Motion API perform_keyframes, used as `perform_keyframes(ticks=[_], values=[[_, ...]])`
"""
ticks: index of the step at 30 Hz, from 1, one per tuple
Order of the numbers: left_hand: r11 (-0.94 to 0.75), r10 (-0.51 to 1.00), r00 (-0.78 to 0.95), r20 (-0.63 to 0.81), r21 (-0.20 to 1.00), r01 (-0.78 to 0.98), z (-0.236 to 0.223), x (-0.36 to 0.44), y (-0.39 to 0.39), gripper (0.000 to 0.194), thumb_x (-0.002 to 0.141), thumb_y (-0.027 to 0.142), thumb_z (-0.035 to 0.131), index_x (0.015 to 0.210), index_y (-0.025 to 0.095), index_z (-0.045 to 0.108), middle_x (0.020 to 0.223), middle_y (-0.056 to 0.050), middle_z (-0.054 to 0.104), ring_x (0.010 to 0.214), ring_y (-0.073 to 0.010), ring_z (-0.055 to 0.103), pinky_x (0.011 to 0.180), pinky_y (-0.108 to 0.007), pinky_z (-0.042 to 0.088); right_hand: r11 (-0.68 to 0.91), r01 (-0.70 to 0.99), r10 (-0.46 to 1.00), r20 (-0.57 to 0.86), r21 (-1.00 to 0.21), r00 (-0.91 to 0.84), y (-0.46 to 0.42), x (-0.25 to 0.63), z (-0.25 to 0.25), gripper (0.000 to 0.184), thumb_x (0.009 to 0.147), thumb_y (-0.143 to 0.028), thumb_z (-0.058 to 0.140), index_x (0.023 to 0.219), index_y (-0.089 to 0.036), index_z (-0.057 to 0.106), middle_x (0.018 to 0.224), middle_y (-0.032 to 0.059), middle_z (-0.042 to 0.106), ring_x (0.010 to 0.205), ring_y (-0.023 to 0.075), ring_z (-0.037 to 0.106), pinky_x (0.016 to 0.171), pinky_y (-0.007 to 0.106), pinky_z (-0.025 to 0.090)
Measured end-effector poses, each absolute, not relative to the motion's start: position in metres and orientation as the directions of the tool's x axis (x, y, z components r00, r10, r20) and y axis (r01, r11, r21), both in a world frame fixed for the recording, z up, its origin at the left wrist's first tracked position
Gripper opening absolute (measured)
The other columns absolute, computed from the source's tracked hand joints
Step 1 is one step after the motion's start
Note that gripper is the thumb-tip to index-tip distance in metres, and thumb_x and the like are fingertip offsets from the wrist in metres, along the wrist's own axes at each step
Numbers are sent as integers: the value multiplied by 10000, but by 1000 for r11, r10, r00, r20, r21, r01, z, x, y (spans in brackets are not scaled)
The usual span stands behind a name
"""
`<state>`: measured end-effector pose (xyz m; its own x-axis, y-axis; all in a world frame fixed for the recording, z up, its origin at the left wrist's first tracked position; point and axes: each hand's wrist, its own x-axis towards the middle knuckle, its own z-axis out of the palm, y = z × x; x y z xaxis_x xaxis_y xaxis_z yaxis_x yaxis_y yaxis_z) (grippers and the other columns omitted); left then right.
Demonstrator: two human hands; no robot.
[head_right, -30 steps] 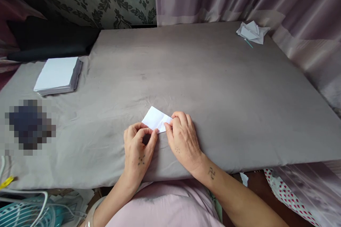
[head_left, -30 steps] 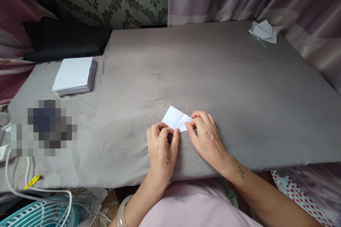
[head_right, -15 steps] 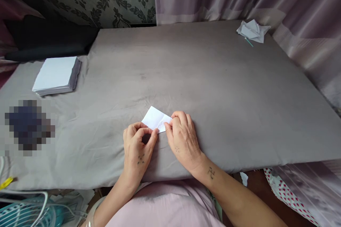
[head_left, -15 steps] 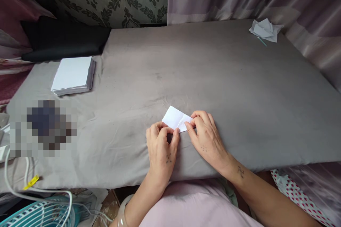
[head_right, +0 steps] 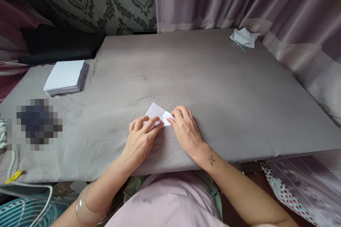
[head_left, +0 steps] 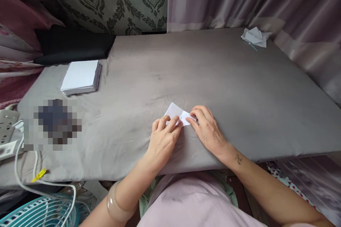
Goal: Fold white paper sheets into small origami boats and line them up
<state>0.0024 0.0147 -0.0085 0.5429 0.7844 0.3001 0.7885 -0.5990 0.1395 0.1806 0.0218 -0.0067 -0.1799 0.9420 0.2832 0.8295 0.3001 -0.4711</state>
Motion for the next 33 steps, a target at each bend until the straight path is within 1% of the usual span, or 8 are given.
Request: perform_keyframes(ticks=[3,5,7,10,15,19,26,33], values=[[-701,703,658,269,110,704,-6,0,20,217,936,129,437,1034,160,629,1051,-62,652,1031,-216,542,885,-355,421,400,809,894,376,-430,-242,1,165,3,337,967,-142,353,1273,-159,492,1324,132,544,1259,238,475,1041,433,427],[-721,687,681,252,127,681,-5,-1,20,203,941,165,443,1014,148,631,1025,-64,656,1014,-209,569,919,-348,429,450,756,890,310,-476,-334,-13,153,5,457,978,-196,343,1423,-93,325,1421,157,464,1344,212,395,1084,396,409],[-731,679,693,244,133,669,-5,-4,19,234,944,195,443,1090,131,614,1110,-82,646,1077,-220,565,971,-352,418,431,769,902,243,-472,-357,-23,144,3,554,982,-279,343,1463,-26,233,1479,188,379,1387,221,332,1108,395,388],[-756,652,721,235,130,642,-5,-12,16,317,944,200,422,1211,102,562,1259,-107,602,1202,-236,520,1031,-365,391,433,808,901,193,-400,-387,-29,141,-3,628,974,-365,348,1464,12,235,1518,200,296,1422,258,250,1146,432,324],[-777,630,755,182,156,610,-1,-31,15,398,923,180,422,1305,111,510,1361,-97,552,1283,-237,477,1058,-385,391,454,843,891,160,-289,-424,-28,142,-8,655,960,-413,375,1448,16,297,1517,211,283,1422,297,239,1156,460,291],[-743,669,717,195,192,641,-1,-48,23,377,917,127,392,1248,151,569,1319,-80,592,1236,-230,523,991,-392,452,442,859,896,160,-257,-413,-29,140,-9,671,957,-448,373,1420,38,348,1500,237,300,1411,322,257,1138,477,314],[-709,697,683,221,358,608,-2,-60,53,319,931,178,438,1218,188,578,1239,-80,629,1110,-211,563,932,-390,482,451,843,892,181,-294,-414,-25,147,-11,585,972,-403,362,1410,-17,392,1501,211,327,1407,303,271,1115,482,348],[-746,658,714,239,338,574,-4,-60,59,283,959,207,409,1164,205,606,1249,-80,625,1112,-215,544,939,-416,475,497,799,867,162,-339,-471,-1,162,-8,504,966,-336,386,1385,-59,431,1451,207,403,1380,302,318,1091,491,387]])
